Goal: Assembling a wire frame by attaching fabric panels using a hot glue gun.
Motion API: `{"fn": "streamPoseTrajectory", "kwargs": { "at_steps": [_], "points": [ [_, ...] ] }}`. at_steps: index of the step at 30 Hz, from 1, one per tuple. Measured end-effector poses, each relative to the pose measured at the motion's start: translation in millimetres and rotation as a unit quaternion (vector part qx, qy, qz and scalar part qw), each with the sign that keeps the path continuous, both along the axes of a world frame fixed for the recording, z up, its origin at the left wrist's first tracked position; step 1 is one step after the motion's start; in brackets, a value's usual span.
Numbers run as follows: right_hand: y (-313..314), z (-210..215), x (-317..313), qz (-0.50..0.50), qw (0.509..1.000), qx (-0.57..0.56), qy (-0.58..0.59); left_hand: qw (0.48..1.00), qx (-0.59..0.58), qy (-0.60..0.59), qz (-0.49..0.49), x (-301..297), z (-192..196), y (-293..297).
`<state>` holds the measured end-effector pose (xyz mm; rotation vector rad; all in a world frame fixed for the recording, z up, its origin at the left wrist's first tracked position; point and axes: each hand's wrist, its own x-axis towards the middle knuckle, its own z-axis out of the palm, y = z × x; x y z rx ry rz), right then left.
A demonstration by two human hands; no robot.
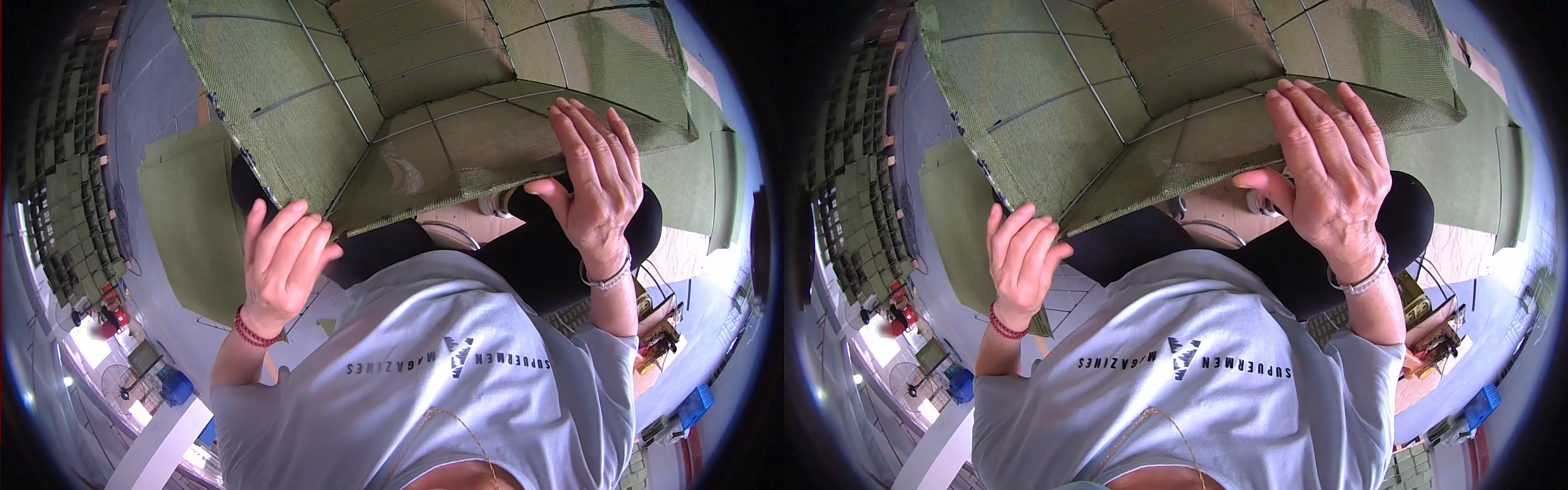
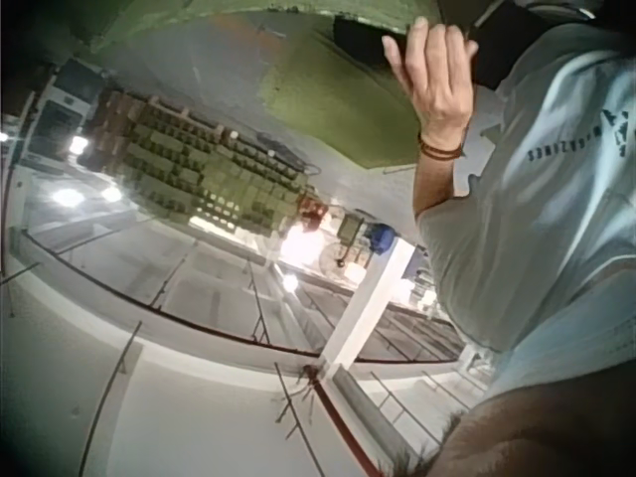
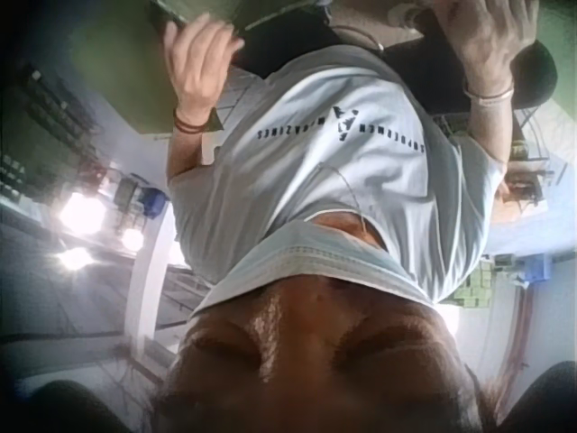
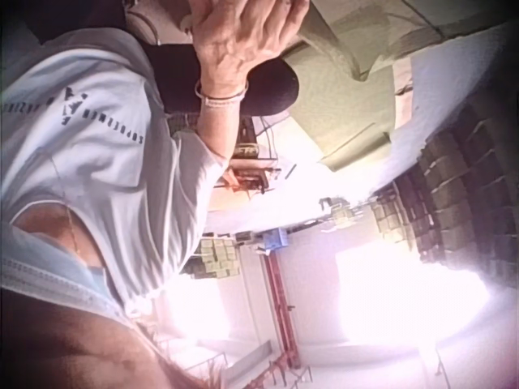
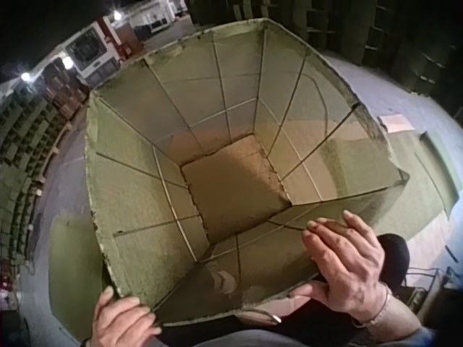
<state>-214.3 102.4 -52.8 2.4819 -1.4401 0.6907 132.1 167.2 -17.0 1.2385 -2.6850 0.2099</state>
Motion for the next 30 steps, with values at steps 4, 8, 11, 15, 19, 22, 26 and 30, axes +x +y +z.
{"fn": "streamPoseTrajectory", "kwargs": {
  "at_steps": [4,8,11,15,19,22,26,30],
  "points": [
    [6.9,0.3,-2.0,0.003,1.000,0.016,-0.003,0.999,-0.012,0.039,-0.032,-1.0,-10.9,-1.8],
    [9.5,0.2,-0.6,-0.001,1.000,0.025,-0.009,0.997,0.030,0.064,-0.030,-2.6,-9.1,1.4],
    [7.9,-1.3,-2.4,-0.002,1.000,0.019,-0.008,0.988,0.027,0.153,-0.003,2.5,2.4,3.7],
    [11.7,-2.7,-5.8,-0.003,1.000,0.016,-0.014,0.975,-0.108,0.194,0.020,41.3,4.5,22.0],
    [18.4,-1.0,-3.3,-0.017,0.999,0.029,0.010,0.993,-0.094,0.066,-0.030,10.3,-6.0,35.1],
    [23.8,-4.3,-4.6,-0.018,0.999,0.036,0.018,0.998,-0.050,0.035,-0.017,-1.4,-18.8,31.7],
    [26.1,-4.5,-9.2,-0.018,0.998,0.045,0.031,0.998,-0.027,0.055,-0.015,-7.6,-18.4,28.0],
    [33.2,-7.7,-8.3,-0.018,0.998,0.056,0.034,0.987,0.076,0.143,-0.002,-5.1,-9.2,19.4]
  ]
}}
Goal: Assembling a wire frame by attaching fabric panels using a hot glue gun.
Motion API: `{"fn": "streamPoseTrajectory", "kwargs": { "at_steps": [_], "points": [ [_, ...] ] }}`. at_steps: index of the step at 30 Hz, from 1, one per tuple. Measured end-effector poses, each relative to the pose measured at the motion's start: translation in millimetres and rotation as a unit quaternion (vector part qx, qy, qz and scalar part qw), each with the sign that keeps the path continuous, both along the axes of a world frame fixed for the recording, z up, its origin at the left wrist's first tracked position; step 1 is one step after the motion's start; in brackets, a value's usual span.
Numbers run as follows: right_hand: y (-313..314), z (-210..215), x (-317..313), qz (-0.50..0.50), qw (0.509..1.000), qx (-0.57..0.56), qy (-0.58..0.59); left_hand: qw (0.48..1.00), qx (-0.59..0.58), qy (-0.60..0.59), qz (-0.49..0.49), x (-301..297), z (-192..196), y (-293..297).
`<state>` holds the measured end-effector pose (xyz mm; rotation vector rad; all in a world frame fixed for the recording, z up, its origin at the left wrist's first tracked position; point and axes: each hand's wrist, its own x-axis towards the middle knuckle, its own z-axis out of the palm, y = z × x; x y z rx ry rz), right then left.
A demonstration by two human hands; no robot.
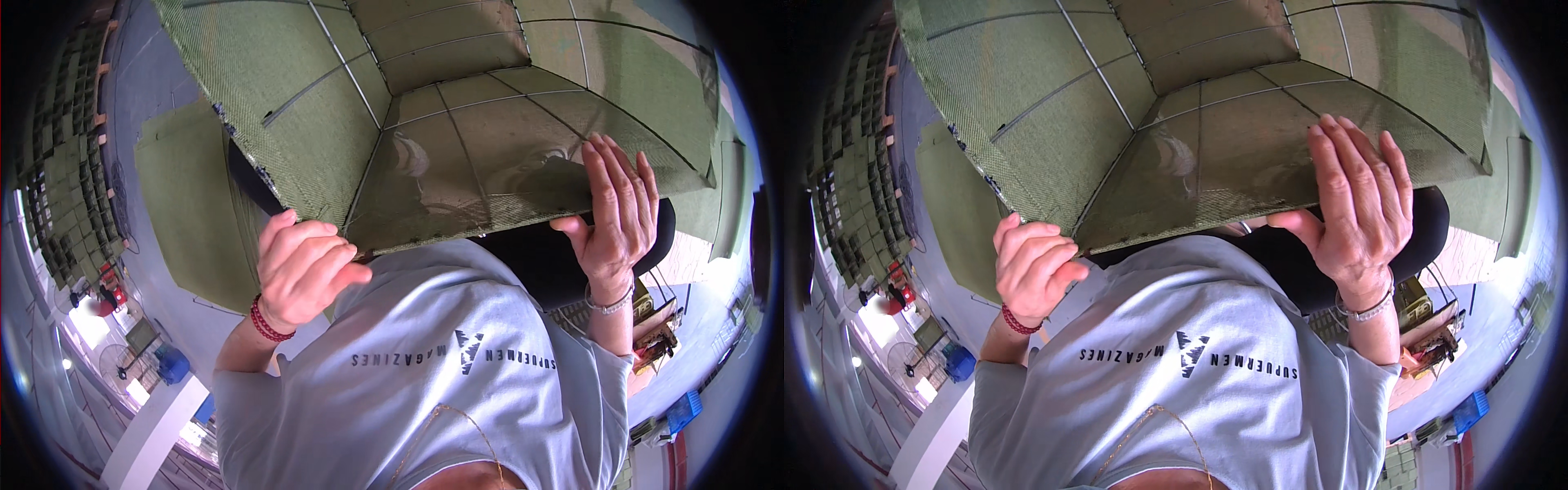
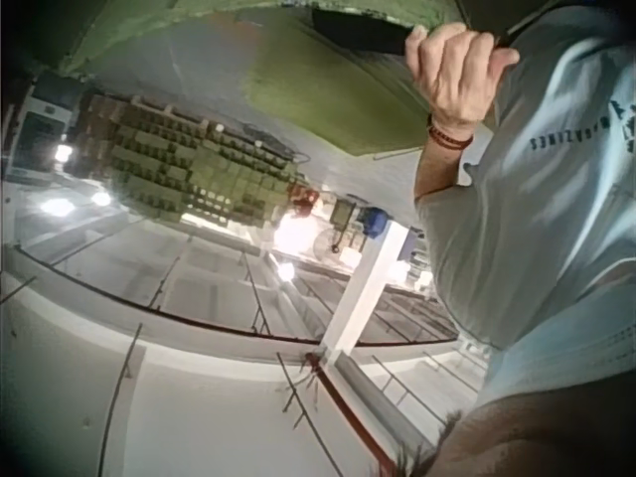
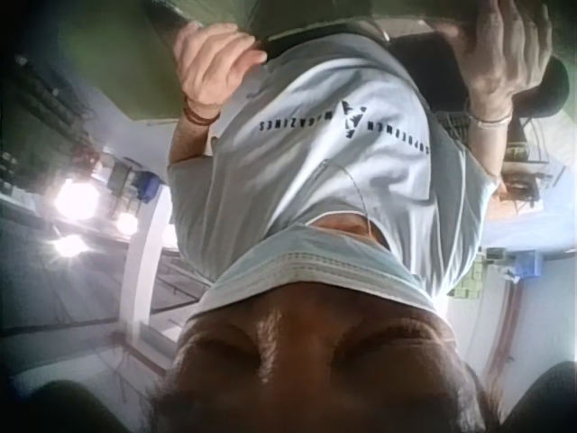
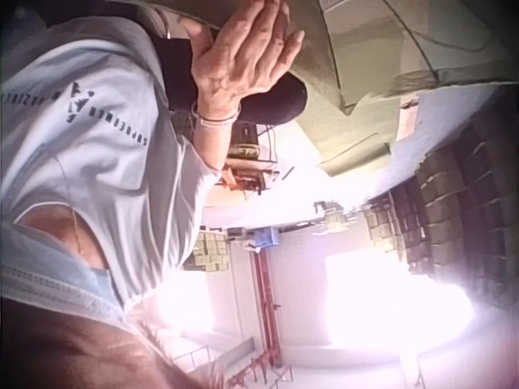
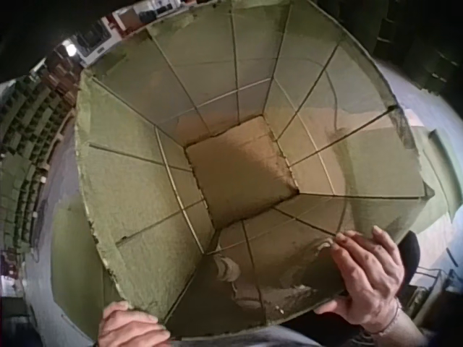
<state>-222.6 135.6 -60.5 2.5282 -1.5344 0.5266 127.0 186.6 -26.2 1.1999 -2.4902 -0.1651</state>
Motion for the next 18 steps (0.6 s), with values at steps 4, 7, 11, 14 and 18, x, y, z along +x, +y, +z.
{"fn": "streamPoseTrajectory", "kwargs": {
  "at_steps": [4,7,11,14,18],
  "points": [
    [6.2,0.7,-3.2,-0.007,1.000,0.003,0.006,0.994,-0.050,0.095,0.014,21.5,4.6,14.2],
    [9.1,-2.6,-6.2,-0.006,1.000,0.002,0.010,0.993,-0.109,0.038,0.033,30.7,4.2,28.3],
    [5.5,-1.5,-2.2,-0.010,1.000,-0.005,0.014,0.986,-0.149,-0.080,0.006,11.5,-15.2,31.9],
    [7.4,-3.6,-2.9,-0.012,1.000,-0.002,0.016,0.985,-0.149,-0.084,0.004,15.3,-23.4,30.4],
    [14.7,-8.6,-5.9,-0.010,1.000,0.003,0.014,0.990,-0.139,0.022,0.023,20.3,-28.4,30.5]
  ]
}}
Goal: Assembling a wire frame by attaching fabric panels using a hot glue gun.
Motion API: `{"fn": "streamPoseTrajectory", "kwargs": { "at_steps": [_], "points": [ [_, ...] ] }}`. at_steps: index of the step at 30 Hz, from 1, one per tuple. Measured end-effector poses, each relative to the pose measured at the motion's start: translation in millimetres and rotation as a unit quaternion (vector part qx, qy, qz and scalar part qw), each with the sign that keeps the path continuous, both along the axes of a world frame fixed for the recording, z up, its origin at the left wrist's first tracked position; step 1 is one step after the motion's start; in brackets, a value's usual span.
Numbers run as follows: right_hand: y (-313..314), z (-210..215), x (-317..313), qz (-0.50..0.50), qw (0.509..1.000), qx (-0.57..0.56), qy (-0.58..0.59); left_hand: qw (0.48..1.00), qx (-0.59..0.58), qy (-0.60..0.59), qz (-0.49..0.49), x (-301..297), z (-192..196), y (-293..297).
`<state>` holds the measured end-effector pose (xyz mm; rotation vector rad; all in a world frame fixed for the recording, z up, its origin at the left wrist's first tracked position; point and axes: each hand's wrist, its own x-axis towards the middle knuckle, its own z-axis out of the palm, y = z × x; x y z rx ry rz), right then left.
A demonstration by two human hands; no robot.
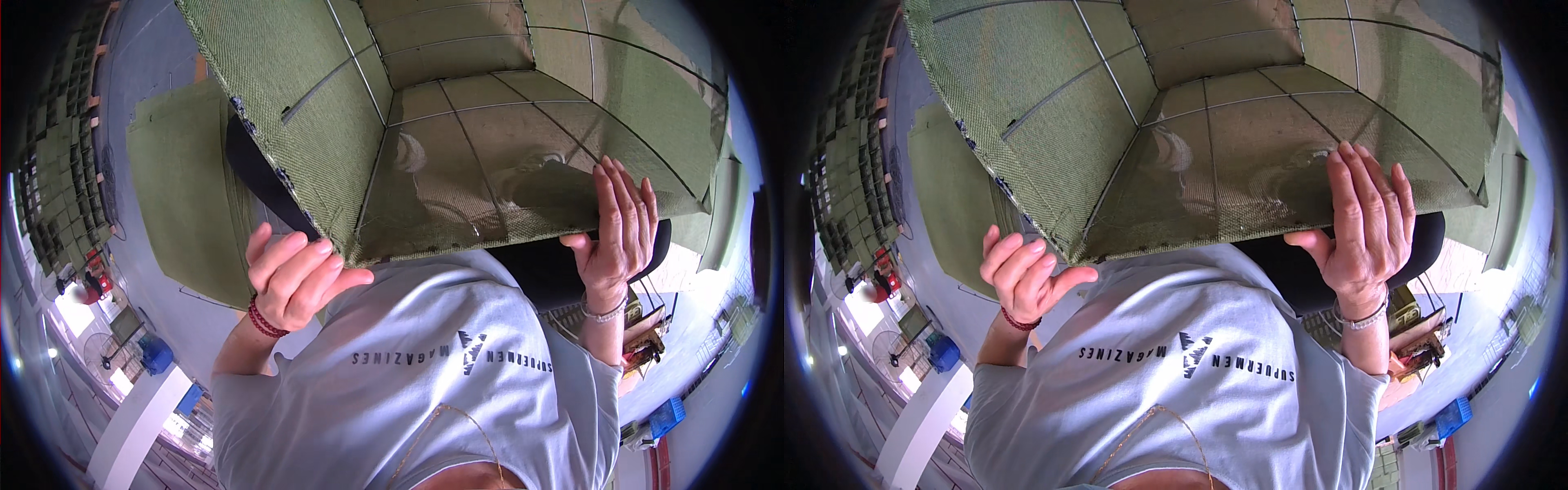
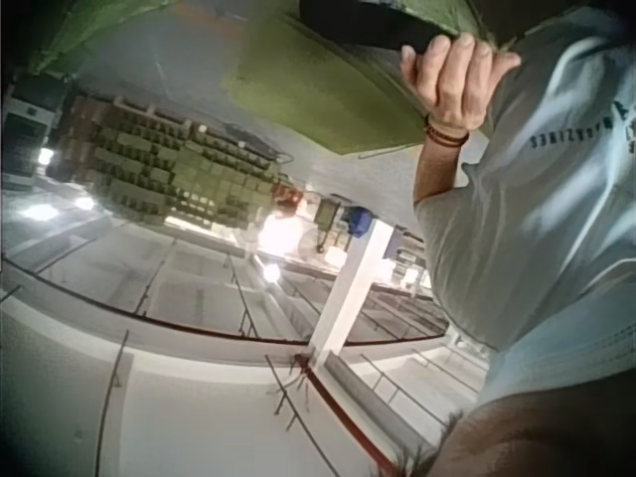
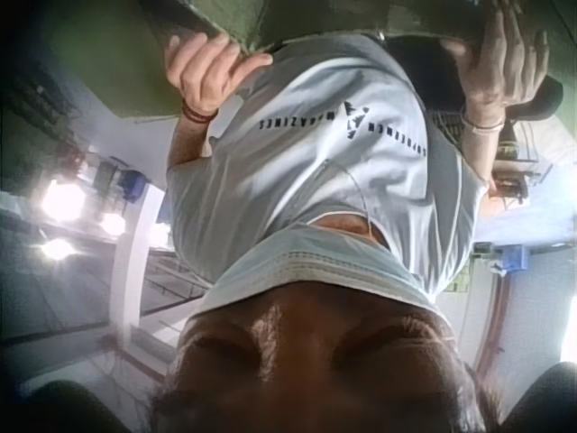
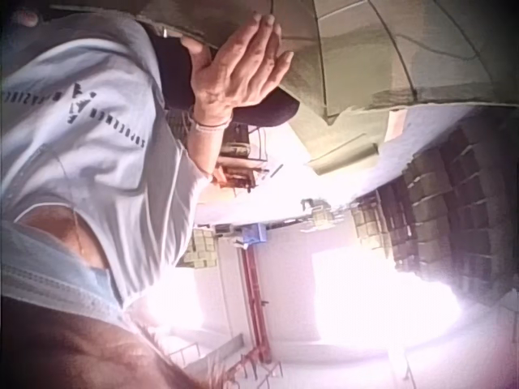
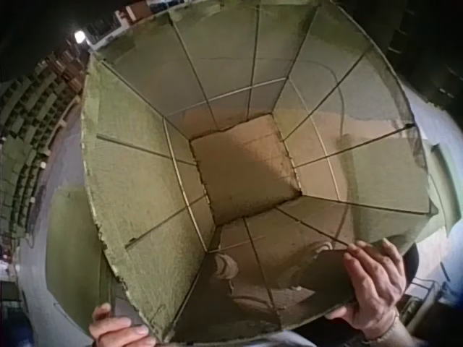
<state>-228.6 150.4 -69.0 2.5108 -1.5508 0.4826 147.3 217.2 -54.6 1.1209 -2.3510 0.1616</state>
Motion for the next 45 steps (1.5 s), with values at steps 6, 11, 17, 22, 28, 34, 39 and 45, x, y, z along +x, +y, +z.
{"fn": "streamPoseTrajectory", "kwargs": {
  "at_steps": [6,11,17,22,28,34,39,45],
  "points": [
    [7.2,0.8,-4.5,-0.010,1.000,0.004,-0.011,0.996,-0.021,-0.077,-0.040,-3.8,4.5,-1.3],
    [-7.4,8.7,1.5,0.018,1.000,0.007,-0.021,0.990,0.022,-0.132,-0.050,-9.8,9.3,-7.0],
    [-39.5,25.9,4.7,0.073,0.996,0.002,-0.053,0.995,0.041,-0.090,-0.024,-19.6,21.0,-50.7],
    [-92.3,30.4,15.1,0.110,0.988,-0.068,-0.080,0.997,-0.048,-0.057,0.024,-35.0,18.9,-87.7],
    [-156.0,43.1,30.2,0.086,0.993,-0.012,-0.086,0.998,-0.041,0.017,0.040,-107.2,22.3,-151.9],
    [-202.9,51.7,51.5,0.067,0.995,0.026,-0.070,0.995,0.052,0.005,0.083,-128.7,24.2,-225.2],
    [-219.5,69.8,47.9,0.036,0.984,0.173,-0.006,0.959,0.236,-0.123,0.095,-143.6,58.5,-245.8],
    [-190.9,58.9,24.7,0.101,0.985,-0.085,-0.113,0.993,-0.101,0.058,-0.030,-127.8,21.9,-245.8]
  ]
}}
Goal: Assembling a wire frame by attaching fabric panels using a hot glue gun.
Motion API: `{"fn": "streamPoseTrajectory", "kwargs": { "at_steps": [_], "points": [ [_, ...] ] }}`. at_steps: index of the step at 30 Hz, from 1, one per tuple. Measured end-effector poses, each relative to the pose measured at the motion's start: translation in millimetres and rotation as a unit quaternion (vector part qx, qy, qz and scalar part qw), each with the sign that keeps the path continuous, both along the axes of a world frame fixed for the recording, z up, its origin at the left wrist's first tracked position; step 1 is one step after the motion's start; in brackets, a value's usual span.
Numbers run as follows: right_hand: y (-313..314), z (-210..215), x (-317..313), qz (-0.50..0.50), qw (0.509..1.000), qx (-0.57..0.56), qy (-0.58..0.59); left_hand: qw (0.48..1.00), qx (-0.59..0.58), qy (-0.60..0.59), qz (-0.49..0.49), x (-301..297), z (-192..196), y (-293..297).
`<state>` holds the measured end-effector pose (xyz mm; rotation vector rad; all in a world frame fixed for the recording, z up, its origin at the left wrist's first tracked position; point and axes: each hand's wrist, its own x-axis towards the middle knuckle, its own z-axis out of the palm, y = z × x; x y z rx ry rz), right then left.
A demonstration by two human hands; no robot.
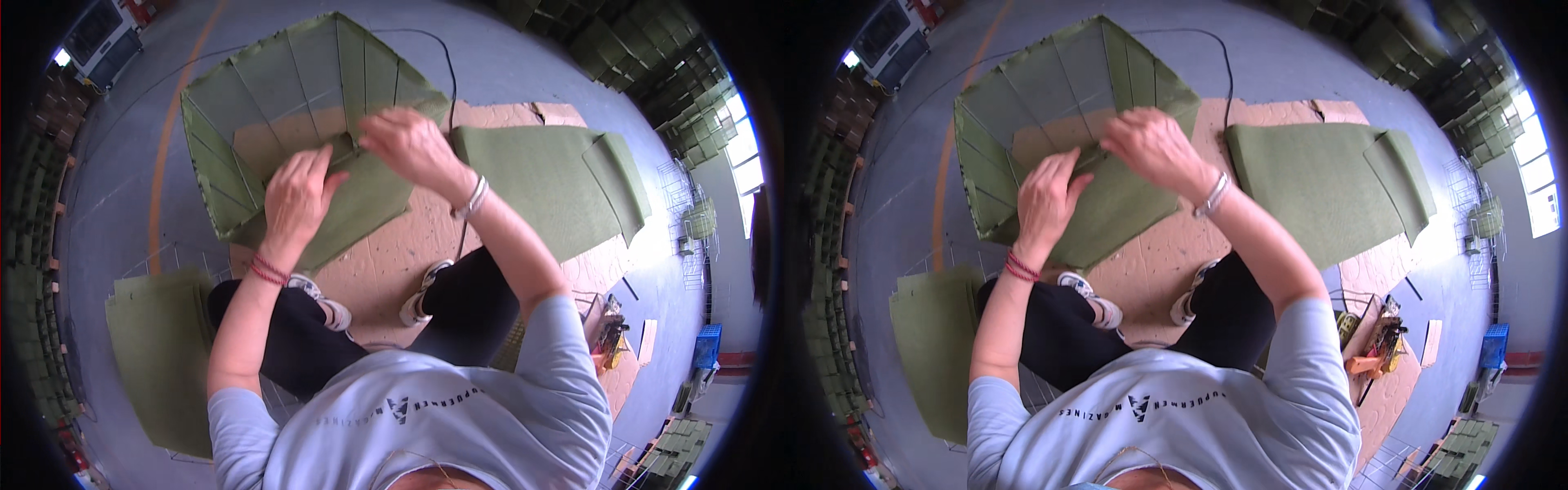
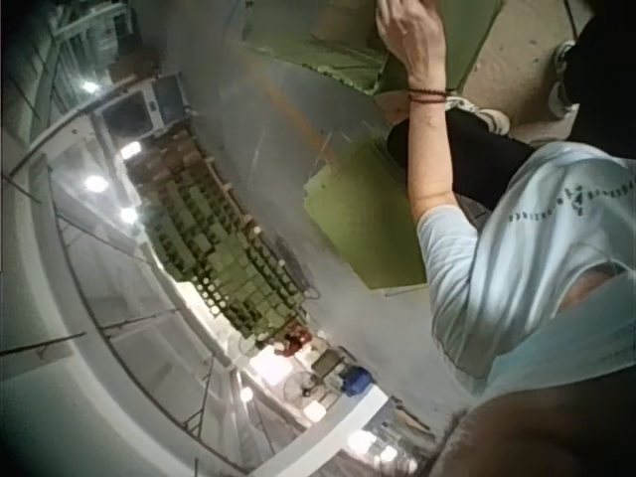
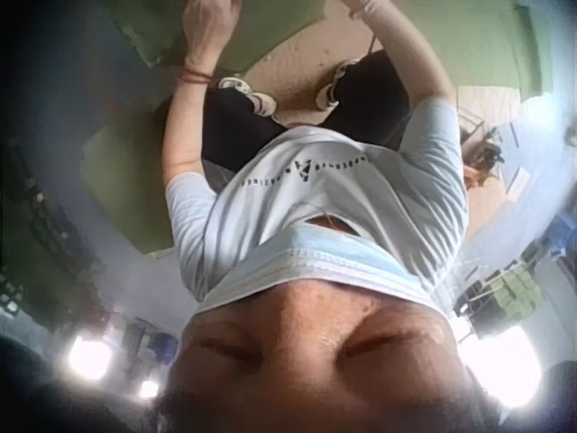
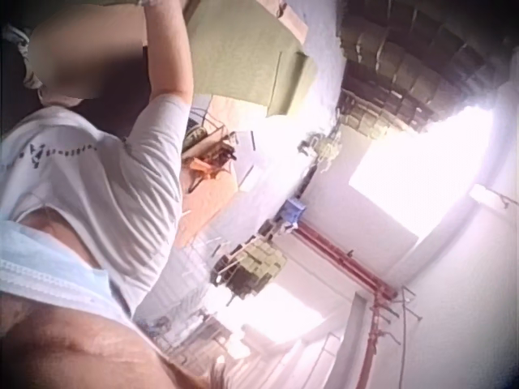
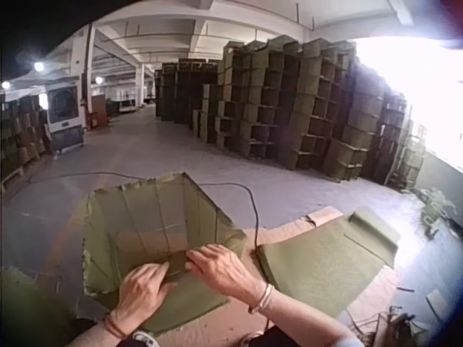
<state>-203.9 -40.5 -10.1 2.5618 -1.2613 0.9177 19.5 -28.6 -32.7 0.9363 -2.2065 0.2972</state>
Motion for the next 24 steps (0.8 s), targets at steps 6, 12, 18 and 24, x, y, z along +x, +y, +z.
{"fn": "streamPoseTrajectory", "kwargs": {
  "at_steps": [6,12,18,24],
  "points": [
    [8.4,11.9,0.4,-0.056,0.979,0.167,0.104,0.929,0.369,-0.010,0.032,1.0,25.0,-10.1],
    [-58.7,9.4,-56.9,-0.217,0.966,-0.015,-0.138,0.957,0.126,0.067,0.254,109.0,51.9,-98.6],
    [-144.7,-36.9,-105.6,-0.159,0.979,0.127,-0.024,0.857,0.313,0.030,0.409,156.1,19.4,-223.7],
    [-140.0,-23.0,-74.3,-0.202,0.961,0.176,-0.070,0.822,0.295,0.037,0.486,199.1,3.4,-248.4]
  ]
}}
